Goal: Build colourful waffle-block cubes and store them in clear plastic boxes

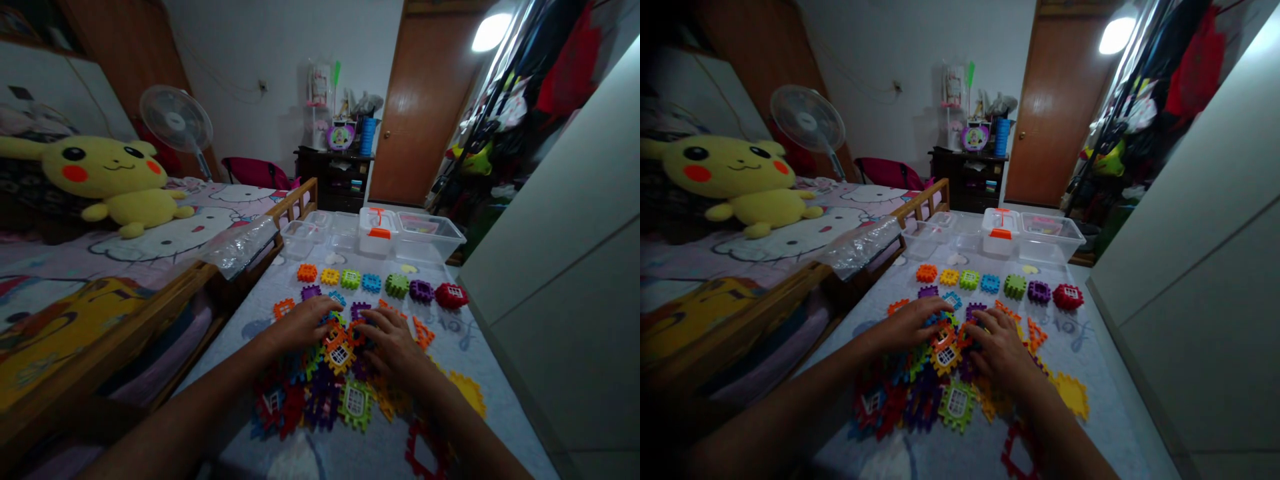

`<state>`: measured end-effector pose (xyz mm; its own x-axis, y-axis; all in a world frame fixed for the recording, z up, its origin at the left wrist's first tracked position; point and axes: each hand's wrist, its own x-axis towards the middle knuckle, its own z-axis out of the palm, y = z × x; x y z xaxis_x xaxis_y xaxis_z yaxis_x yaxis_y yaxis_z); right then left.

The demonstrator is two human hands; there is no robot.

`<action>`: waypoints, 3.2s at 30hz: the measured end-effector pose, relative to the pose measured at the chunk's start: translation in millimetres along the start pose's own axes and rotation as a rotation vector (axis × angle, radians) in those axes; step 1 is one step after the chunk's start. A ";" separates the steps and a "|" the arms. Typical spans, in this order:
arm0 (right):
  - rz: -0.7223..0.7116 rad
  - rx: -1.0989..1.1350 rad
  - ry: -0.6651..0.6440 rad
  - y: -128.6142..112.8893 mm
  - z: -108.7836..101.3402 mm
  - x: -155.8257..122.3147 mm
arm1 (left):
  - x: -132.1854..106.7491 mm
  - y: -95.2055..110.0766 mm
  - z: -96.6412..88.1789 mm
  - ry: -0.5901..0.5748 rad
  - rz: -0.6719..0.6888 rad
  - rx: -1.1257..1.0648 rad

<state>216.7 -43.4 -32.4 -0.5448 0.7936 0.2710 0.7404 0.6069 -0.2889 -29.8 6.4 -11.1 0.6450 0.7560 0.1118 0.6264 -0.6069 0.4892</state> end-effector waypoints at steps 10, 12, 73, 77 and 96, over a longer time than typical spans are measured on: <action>0.075 0.272 0.197 2.3 1.9 -1.4 | 0.2 3.4 -10.8 -0.243 0.106 -0.008; 0.115 0.378 0.235 5.7 1.5 -2.7 | 1.5 3.3 -10.4 -0.258 0.078 -0.009; 0.519 0.138 0.198 99.5 -1.2 -33.0 | 55.5 20.3 9.6 -0.371 -0.016 -0.001; 0.498 0.132 0.199 101.2 0.2 -33.3 | 52.3 1.9 -23.0 -0.233 -0.023 -0.057; 0.486 0.117 0.198 104.8 5.1 -34.6 | 26.3 -13.2 -27.4 -0.388 0.088 0.252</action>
<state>311.1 -7.1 -76.6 -0.0568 0.9678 0.2452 0.8338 0.1811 -0.5216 -33.1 41.0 9.1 0.7861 0.5806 -0.2121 0.6181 -0.7413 0.2616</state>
